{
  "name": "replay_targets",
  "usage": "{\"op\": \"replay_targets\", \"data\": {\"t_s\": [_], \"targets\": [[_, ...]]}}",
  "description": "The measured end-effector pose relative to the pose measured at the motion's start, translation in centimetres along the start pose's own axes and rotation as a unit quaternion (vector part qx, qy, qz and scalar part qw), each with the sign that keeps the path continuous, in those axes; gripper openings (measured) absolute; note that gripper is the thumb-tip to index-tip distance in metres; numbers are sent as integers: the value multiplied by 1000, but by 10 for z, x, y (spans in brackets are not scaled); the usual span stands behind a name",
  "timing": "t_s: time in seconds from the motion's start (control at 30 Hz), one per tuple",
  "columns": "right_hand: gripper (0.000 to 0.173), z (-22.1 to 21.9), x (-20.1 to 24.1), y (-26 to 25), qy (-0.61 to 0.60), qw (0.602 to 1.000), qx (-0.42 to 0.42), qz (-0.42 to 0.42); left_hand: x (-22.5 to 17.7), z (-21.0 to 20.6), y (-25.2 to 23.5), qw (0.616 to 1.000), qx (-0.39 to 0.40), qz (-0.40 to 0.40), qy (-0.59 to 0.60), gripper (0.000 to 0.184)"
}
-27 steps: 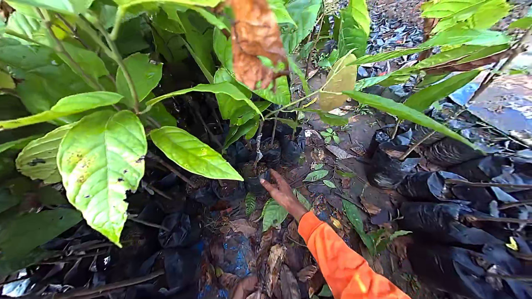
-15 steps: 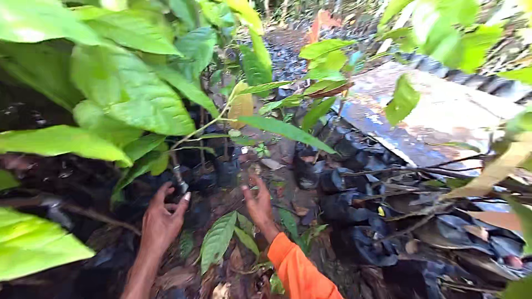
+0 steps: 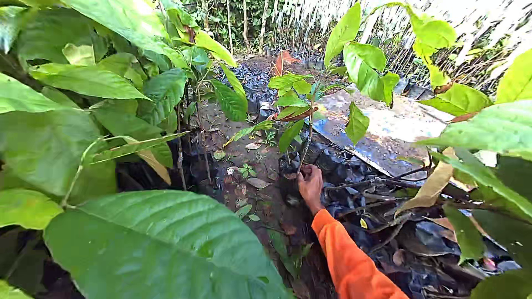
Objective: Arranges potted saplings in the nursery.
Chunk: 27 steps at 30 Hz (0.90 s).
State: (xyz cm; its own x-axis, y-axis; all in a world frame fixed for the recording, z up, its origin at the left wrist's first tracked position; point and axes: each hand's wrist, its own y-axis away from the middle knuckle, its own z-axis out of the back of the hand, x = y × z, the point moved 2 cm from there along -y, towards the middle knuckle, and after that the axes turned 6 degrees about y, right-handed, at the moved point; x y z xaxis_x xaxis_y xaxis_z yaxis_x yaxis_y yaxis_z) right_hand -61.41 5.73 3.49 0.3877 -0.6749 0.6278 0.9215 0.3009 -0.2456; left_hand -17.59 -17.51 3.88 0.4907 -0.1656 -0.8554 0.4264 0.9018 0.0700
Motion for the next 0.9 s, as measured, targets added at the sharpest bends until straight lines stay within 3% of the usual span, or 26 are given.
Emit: {"op": "replay_targets", "data": {"t_s": [0.07,0.13,0.23,0.3,0.37,0.43,0.5,0.6,0.67,0.77,0.83,0.9], "targets": [[31,1,13,14,26,998,4,53,-8,2,9,1000,-17,21,16,43],[35,-6,30,17,128,981,128,65,-12,-3,-8,999,-39,-1,-14,34],[51,-23,52,4,315,908,276,24,-10,-6,-19,1000,-21,-11,-18,37],[58,-34,51,-4,375,868,324,0,-17,-3,-10,998,-33,11,-43,34],[63,-37,46,-10,385,859,338,-5,-19,2,0,998,-15,21,-51,44],[59,-38,42,-11,376,865,333,2,11,-1,-8,994,-34,-82,-69,46],[53,-38,41,-9,383,863,329,13,-1,-5,-13,994,-40,-69,-70,36],[49,-34,45,-7,380,864,331,11,-11,-9,-16,998,-32,-16,-43,37],[44,-24,53,-2,338,890,305,18,-12,-8,-13,998,-41,-20,-50,34],[35,0,79,16,156,961,175,147,-18,-7,-10,996,-51,-43,-63,33],[27,18,107,25,22,964,50,259,-19,-7,-8,995,-57,-54,-63,31],[35,42,138,21,-10,947,-67,315,-16,-9,-8,995,-62,-43,-59,31]]}}
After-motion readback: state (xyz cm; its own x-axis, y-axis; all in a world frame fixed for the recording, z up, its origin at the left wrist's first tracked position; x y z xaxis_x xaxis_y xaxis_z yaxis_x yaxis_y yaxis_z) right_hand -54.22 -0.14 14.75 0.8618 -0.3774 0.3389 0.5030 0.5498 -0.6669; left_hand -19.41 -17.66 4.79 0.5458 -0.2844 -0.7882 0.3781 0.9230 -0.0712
